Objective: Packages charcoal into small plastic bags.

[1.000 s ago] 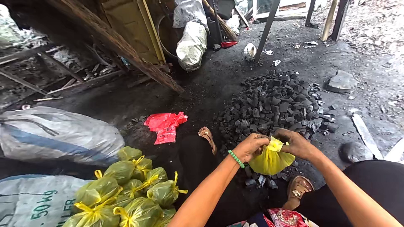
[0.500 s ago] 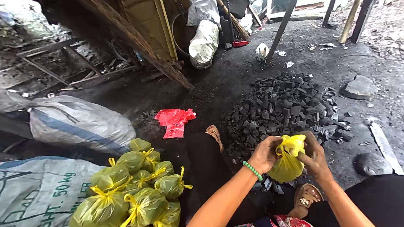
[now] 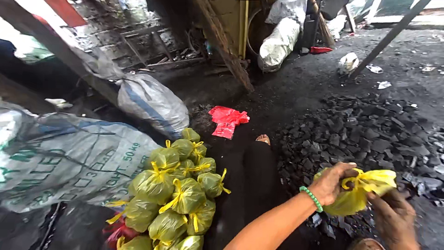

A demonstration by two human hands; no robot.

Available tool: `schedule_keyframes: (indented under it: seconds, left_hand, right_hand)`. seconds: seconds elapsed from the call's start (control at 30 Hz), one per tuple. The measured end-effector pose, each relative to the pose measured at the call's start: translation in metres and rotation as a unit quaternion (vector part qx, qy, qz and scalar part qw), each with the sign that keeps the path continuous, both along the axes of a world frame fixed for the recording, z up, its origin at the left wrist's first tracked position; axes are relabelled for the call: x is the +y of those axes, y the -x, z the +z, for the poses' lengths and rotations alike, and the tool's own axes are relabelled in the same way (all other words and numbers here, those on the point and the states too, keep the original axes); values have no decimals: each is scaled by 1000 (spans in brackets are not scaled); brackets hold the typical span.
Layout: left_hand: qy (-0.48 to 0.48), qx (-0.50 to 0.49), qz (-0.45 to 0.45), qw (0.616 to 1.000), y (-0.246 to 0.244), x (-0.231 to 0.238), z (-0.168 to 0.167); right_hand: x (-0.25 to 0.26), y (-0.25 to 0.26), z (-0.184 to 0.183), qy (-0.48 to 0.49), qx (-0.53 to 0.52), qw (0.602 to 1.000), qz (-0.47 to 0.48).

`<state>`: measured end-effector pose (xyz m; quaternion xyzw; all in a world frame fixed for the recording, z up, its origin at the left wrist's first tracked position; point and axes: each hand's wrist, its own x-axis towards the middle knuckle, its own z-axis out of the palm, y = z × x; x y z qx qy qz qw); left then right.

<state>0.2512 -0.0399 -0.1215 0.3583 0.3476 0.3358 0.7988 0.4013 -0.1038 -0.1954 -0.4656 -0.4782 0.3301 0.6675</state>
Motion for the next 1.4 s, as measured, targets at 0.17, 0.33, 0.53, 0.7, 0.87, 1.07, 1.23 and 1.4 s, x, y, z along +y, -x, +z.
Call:
schedule_keyframes:
  seconds: [0.17, 0.33, 0.53, 0.7, 0.87, 1.07, 1.23, 1.4]
  left_hand:
    - [-55, 71, -37, 995, 10, -3, 1]
    - [-50, 64, -20, 996, 11, 4, -15]
    - [-193, 197, -80, 958, 14, -4, -22]
    - [-395, 432, -219, 780, 20, -23, 12]
    - [-318, 370, -270, 830, 33, -32, 15]
    - [-168, 183, -186, 951, 42, -54, -8]
    - [134, 7, 13, 991, 48, -39, -27]
    - [117, 58, 94, 987, 29, 8, -19]
  right_hand:
    - [3, 2, -15, 33, -278, 960, 8]
    - [12, 1, 10, 155, -56, 986, -27]
    - [34, 5, 17, 121, -97, 985, -72]
    - [46, -18, 6, -110, -503, 847, -135]
    - [46, -55, -7, -105, -545, 822, -127]
    - [45, -77, -22, -66, -568, 813, -111]
    - [35, -69, -30, -24, -528, 838, -133]
    - [-3, -26, -35, -74, -485, 859, -144]
